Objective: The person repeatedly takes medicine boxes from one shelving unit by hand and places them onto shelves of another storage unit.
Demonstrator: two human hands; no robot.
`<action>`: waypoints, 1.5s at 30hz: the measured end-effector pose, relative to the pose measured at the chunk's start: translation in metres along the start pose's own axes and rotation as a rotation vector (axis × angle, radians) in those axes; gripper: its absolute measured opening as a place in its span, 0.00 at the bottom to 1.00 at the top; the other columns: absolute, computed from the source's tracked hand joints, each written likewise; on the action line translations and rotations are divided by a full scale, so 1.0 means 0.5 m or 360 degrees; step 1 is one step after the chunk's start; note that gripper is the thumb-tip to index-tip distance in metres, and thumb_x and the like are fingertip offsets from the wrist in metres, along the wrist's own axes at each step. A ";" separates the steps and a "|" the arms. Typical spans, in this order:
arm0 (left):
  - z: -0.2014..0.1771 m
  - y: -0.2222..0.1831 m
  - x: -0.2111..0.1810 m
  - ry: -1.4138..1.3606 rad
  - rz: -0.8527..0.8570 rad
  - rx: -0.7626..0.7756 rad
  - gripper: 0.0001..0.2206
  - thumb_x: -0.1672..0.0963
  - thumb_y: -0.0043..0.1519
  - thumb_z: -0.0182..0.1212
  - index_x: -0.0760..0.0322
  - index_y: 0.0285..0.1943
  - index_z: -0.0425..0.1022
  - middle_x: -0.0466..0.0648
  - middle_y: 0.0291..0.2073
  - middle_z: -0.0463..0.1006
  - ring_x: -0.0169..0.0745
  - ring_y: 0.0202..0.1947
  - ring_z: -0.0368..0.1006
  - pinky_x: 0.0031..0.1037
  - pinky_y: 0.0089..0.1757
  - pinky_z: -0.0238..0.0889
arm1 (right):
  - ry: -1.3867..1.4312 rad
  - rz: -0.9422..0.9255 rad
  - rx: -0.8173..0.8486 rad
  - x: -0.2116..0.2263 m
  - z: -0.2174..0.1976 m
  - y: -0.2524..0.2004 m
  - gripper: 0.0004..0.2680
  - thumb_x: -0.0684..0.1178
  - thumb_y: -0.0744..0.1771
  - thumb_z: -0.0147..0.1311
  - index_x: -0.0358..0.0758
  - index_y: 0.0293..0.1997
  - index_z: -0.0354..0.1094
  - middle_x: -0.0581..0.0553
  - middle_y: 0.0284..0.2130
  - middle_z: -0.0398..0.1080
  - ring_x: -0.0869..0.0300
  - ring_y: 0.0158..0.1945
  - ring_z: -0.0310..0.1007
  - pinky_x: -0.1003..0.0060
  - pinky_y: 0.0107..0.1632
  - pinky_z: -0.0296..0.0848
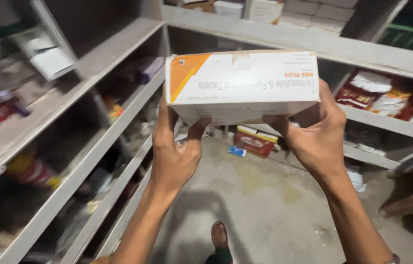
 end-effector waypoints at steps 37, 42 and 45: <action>1.129 0.834 1.018 0.0714 -0.0279 0.0538 0.38 0.59 0.45 0.79 0.65 0.66 0.63 0.62 0.68 0.57 0.64 0.68 0.51 0.50 0.62 0.44 | -0.0931 0.1217 0.0008 -1.379 -0.629 0.794 0.25 0.46 0.60 0.67 0.36 0.63 0.62 0.35 0.49 0.76 0.47 0.47 0.83 0.56 0.50 0.79; 1.122 0.831 1.115 0.0971 -0.0299 0.0503 0.37 0.58 0.49 0.75 0.61 0.69 0.62 0.62 0.70 0.52 0.61 0.70 0.47 0.53 0.64 0.39 | -0.1208 0.1404 0.0389 -1.547 -0.627 0.764 0.27 0.63 0.60 0.67 0.30 0.56 0.70 0.30 0.46 0.77 0.48 0.50 0.79 0.56 0.56 0.74; 1.114 0.841 1.146 0.1060 -0.0282 0.0552 0.39 0.57 0.49 0.76 0.62 0.70 0.60 0.63 0.69 0.53 0.62 0.70 0.48 0.54 0.63 0.40 | -0.1078 0.1542 0.0541 -1.565 -0.581 0.783 0.24 0.68 0.59 0.64 0.38 0.49 0.77 0.37 0.40 0.81 0.52 0.46 0.81 0.57 0.52 0.75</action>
Point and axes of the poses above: each hand's wrist, its own y-axis towards the middle knuckle, its own z-axis out of the palm, x = y × z, the point moved 4 cm from there along y, towards the middle knuckle
